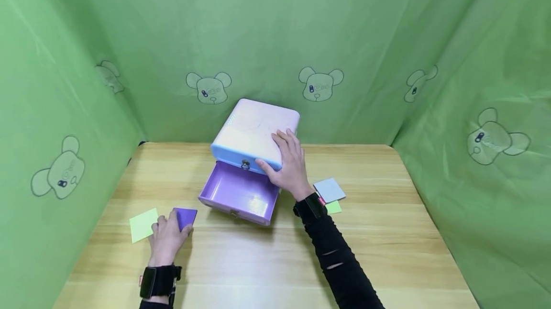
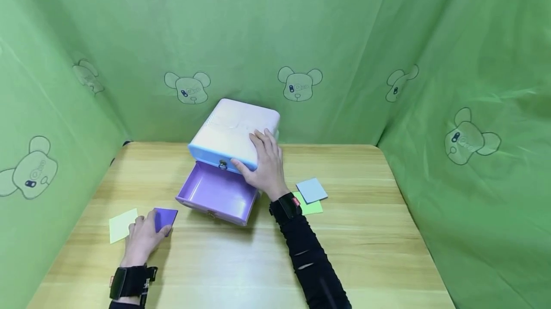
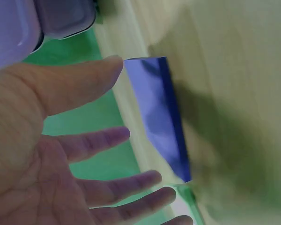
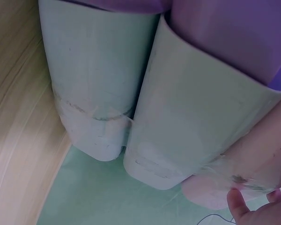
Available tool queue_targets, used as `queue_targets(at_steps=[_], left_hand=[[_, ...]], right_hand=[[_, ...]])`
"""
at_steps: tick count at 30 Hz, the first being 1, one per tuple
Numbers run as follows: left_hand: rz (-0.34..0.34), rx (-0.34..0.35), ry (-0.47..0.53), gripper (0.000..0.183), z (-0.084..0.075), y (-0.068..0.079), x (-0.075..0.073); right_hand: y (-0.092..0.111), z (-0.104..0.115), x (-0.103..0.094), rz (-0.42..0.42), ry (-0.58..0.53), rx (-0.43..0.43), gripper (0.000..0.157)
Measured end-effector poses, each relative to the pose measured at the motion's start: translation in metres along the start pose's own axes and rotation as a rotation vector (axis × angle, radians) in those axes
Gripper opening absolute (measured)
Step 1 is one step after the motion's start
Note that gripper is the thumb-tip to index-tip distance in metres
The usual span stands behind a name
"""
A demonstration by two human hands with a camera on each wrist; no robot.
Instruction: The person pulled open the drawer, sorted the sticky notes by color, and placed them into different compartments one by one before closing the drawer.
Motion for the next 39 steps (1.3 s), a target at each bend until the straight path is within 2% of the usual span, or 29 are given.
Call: queue_targets(at_steps=[5,11,16,24,33,39], left_hand=[[-0.003,0.017,-0.059,0.069,0.005,-0.004,0.008],[-0.047,0.048,-0.074,0.064,0.004,-0.006,0.011],[-0.069,0.072,-0.031,0.065,0.003,-0.006,0.012],[-0.08,0.086,0.051,0.07,0.001,-0.006,0.012],[-0.095,0.099,0.053,0.075,-0.004,-0.005,0.012],[-0.11,0.081,0.11,0.081,0.0,0.0,0.011]], right_hand=[[0.002,-0.002,0.0,-0.007,0.012,-0.001,0.097],[0.001,0.0,-0.002,0.007,0.001,0.001,0.091],[0.001,0.0,-0.001,0.007,0.006,0.005,0.083],[0.001,0.0,0.0,0.014,0.022,0.007,0.082],[0.0,0.001,-0.002,0.016,0.014,0.008,0.085],[0.001,0.002,0.0,0.015,0.013,0.01,0.095]])
Point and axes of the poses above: each hand's wrist, its own y-axis away from the middle knuckle, its own x-axis out of the palm, z = x × y, the point moved 6 cm from there along -y, towards the middle knuckle, and after that the axes turned 12 degrees about y, right-handed, at the moved point
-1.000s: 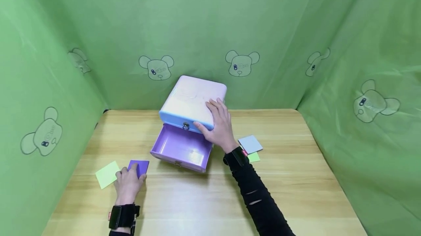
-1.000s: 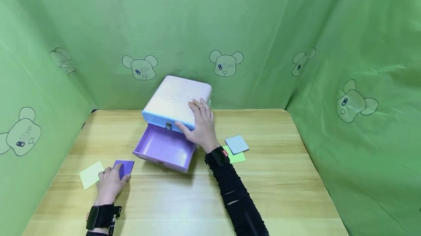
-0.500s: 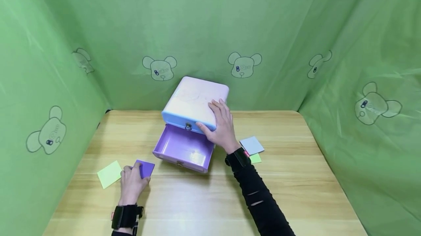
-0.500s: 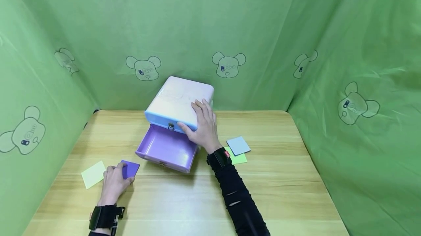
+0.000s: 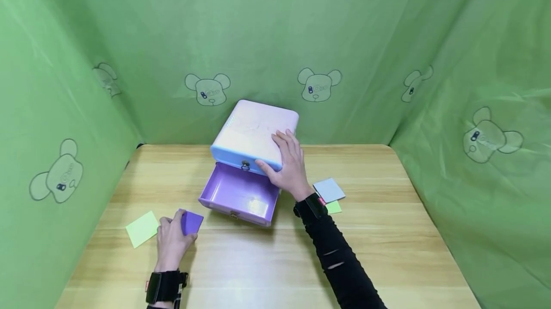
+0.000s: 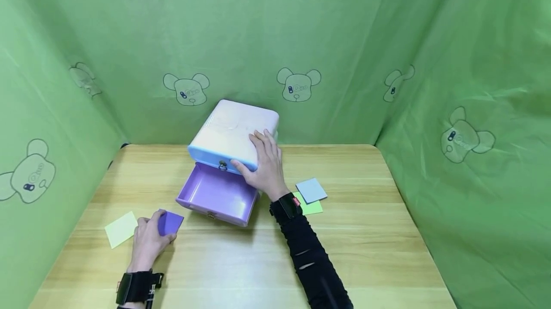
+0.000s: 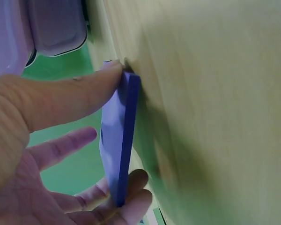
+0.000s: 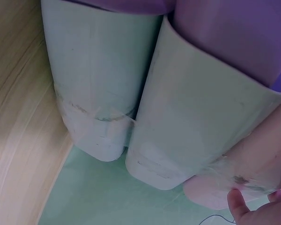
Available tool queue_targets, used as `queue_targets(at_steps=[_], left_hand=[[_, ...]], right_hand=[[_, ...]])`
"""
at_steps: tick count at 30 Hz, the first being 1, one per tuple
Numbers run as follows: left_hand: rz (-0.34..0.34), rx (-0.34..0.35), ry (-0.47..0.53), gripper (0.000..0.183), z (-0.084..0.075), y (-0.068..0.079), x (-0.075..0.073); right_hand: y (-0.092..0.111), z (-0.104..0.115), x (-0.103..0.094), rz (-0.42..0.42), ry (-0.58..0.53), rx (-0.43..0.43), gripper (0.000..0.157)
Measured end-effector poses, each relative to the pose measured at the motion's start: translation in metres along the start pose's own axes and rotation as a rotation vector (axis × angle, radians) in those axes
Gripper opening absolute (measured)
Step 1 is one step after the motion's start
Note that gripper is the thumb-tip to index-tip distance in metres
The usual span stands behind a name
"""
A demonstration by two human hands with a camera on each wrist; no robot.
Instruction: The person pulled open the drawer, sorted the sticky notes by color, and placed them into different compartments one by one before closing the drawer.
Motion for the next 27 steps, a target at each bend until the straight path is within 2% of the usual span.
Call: queue_targets(at_steps=[6,10,15,20,27], left_hand=[[-0.028,0.012,0.033,0.082,0.001,0.005,-0.007],[-0.061,0.025,0.064,0.072,-0.001,0.005,-0.011],[-0.101,0.025,0.152,0.058,-0.002,0.004,-0.016],[-0.111,-0.034,0.233,0.049,0.001,0.007,-0.021],[-0.061,-0.115,0.322,0.042,0.008,0.009,-0.022]], right_hand=[[0.001,0.002,0.001,-0.007,-0.012,-0.004,0.096],[0.001,0.0,0.001,-0.011,-0.012,-0.002,0.095],[0.002,-0.003,0.0,-0.015,-0.006,0.004,0.094],[0.002,-0.003,0.0,0.012,-0.013,0.009,0.088],[0.003,-0.003,-0.003,0.01,-0.005,0.007,0.088]])
Point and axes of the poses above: each hand's wrist, its own y-axis away from the middle knuckle, its own x-axis out of the palm, z = x × y, the point moved 6 cm from there along -y, towards the middle knuckle, and after that the axes turned 12 degrees about y, right-handed, at the moved point
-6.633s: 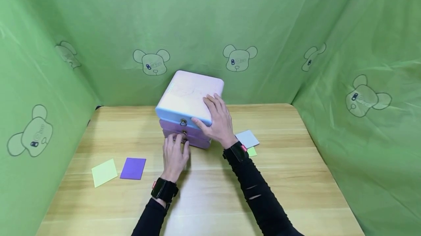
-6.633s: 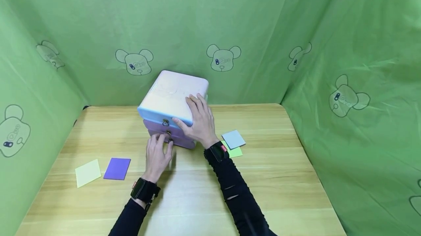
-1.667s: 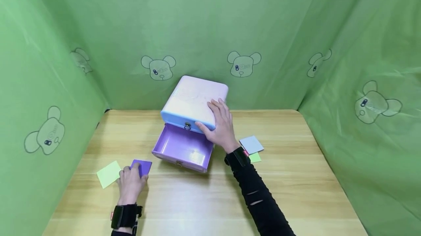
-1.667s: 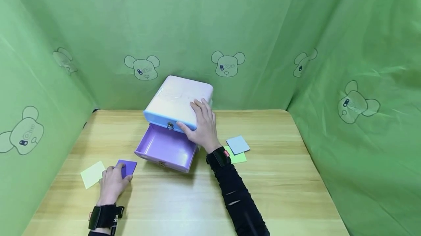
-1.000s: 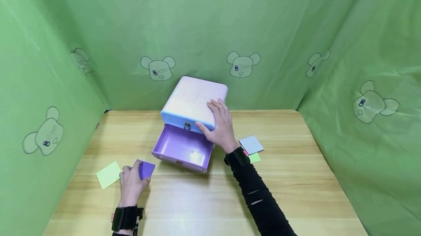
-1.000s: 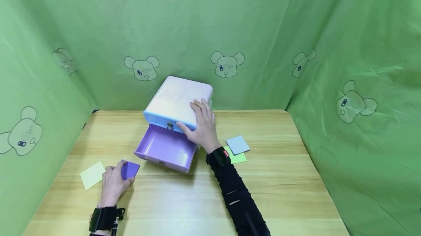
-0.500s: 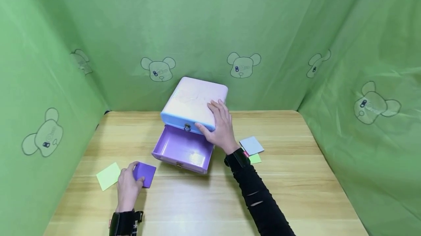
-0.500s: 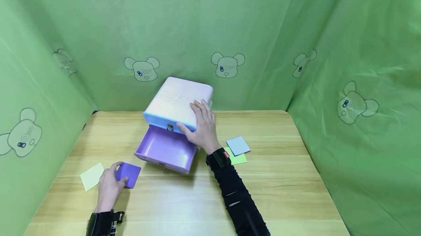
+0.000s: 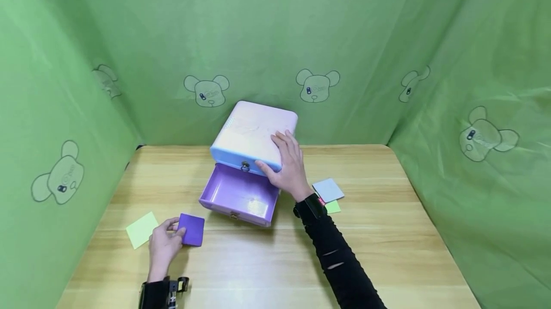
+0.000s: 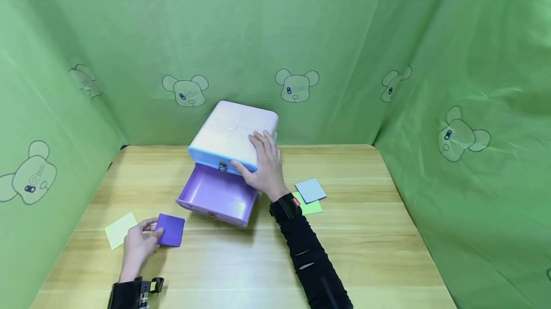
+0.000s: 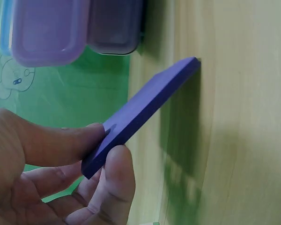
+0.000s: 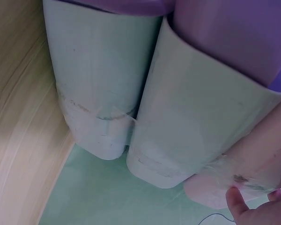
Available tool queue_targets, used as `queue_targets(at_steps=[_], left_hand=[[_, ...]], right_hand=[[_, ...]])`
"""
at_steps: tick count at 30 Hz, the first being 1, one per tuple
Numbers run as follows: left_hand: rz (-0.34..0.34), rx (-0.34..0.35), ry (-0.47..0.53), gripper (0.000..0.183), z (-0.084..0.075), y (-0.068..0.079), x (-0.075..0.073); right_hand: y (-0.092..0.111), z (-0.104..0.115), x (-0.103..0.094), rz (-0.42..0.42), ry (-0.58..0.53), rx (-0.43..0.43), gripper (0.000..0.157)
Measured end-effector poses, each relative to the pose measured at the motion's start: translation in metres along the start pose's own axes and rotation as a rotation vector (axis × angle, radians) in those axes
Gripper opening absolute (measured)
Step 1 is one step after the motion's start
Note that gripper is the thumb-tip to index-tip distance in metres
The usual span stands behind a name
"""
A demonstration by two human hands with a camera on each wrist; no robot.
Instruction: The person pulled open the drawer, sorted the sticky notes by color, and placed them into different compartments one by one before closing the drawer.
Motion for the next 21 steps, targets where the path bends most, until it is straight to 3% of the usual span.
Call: queue_targets(at_steps=[5,10,14,21], left_hand=[[0.038,-0.063,0.116,0.042,0.005,0.003,-0.002],[0.03,-0.091,0.21,0.045,0.003,0.009,-0.01],[-0.01,-0.107,0.264,0.048,0.001,0.013,-0.019],[-0.145,-0.092,0.395,0.046,-0.011,0.022,-0.037]], right_hand=[[-0.001,0.002,0.001,-0.016,-0.007,-0.009,0.093],[-0.002,0.002,0.002,-0.005,-0.002,-0.005,0.097],[-0.001,0.001,0.002,0.002,-0.001,0.003,0.098],[-0.001,0.002,0.0,0.002,-0.008,0.003,0.089]])
Point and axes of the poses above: each hand's wrist, its own y-axis away from the middle knuckle, its own x-axis out of the palm, z = x × y, the point moved 6 cm from there along -y, towards the middle knuckle, and after that the axes turned 12 degrees about y, right-handed, at the moved point
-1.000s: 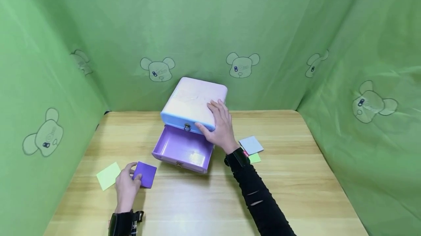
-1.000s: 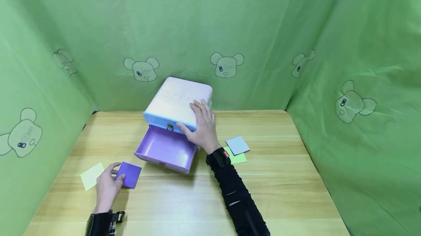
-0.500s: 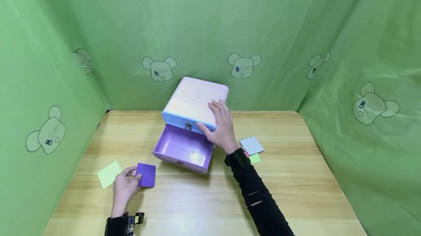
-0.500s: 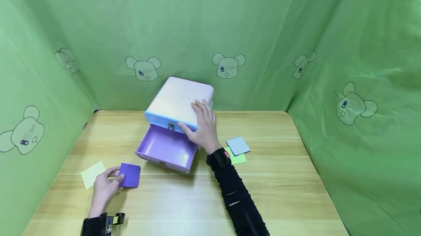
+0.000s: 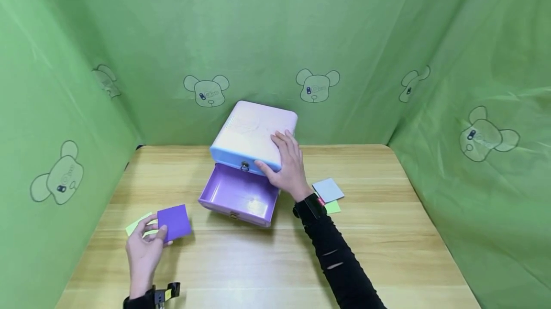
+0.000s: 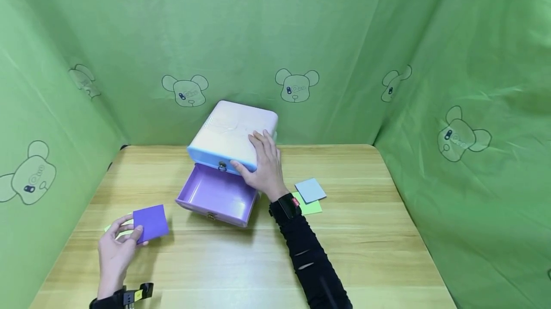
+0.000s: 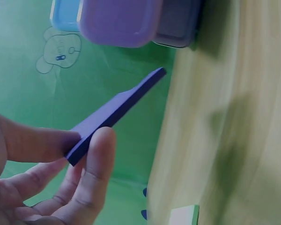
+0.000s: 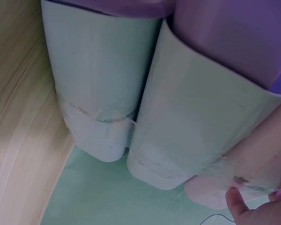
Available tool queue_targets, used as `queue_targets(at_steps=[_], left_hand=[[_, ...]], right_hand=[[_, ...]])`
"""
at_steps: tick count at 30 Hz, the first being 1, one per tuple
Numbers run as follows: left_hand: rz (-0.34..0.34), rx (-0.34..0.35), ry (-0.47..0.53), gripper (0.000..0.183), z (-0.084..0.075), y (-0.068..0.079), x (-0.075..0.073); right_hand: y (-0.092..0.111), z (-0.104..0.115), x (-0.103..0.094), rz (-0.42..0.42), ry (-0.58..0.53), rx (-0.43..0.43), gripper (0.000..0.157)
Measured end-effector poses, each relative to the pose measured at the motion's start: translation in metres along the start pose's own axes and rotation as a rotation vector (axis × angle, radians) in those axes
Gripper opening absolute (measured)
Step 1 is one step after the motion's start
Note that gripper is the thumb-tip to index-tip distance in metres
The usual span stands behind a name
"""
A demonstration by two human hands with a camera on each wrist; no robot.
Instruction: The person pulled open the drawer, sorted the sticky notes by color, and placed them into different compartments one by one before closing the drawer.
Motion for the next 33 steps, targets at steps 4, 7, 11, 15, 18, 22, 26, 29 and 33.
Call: queue_targets(at_steps=[4,7,11,15,18,22,26,29,33], left_hand=[[-0.034,0.019,0.098,0.047,-0.007,0.002,-0.001],[-0.047,0.043,0.177,0.047,-0.012,0.003,0.002],[-0.042,0.102,0.237,0.043,-0.02,0.004,0.011],[-0.035,0.137,0.273,0.039,-0.028,0.005,0.019],[-0.019,0.141,0.286,0.039,-0.032,0.006,0.025],[0.009,0.141,0.292,0.039,-0.036,0.007,0.032],[0.033,0.147,0.318,0.04,-0.04,0.006,0.037],[0.047,0.161,0.342,0.04,-0.042,0.006,0.04],[0.06,0.174,0.37,0.039,-0.046,0.005,0.044]], right_hand=[[0.001,0.0,0.0,-0.002,-0.001,-0.001,0.083],[0.0,0.0,0.0,0.0,0.001,-0.001,0.083],[0.001,-0.001,0.0,-0.006,0.001,0.003,0.088],[0.001,-0.001,0.0,-0.01,0.007,0.003,0.095],[0.001,-0.001,0.001,-0.014,0.004,-0.002,0.095],[0.001,-0.001,0.002,-0.018,0.004,-0.008,0.092],[0.002,-0.001,0.002,-0.013,0.009,-0.003,0.093],[0.002,0.0,0.001,-0.015,0.009,0.002,0.095],[0.001,0.001,0.0,-0.028,0.013,-0.003,0.096]])
Point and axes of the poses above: each hand's wrist, its own y-axis away from the middle knuckle, its own x-axis out of the palm, z = x × y, the point moved 6 cm from there along -y, towards the middle knuckle, and after that the axes turned 12 degrees about y, right-handed, at the moved point
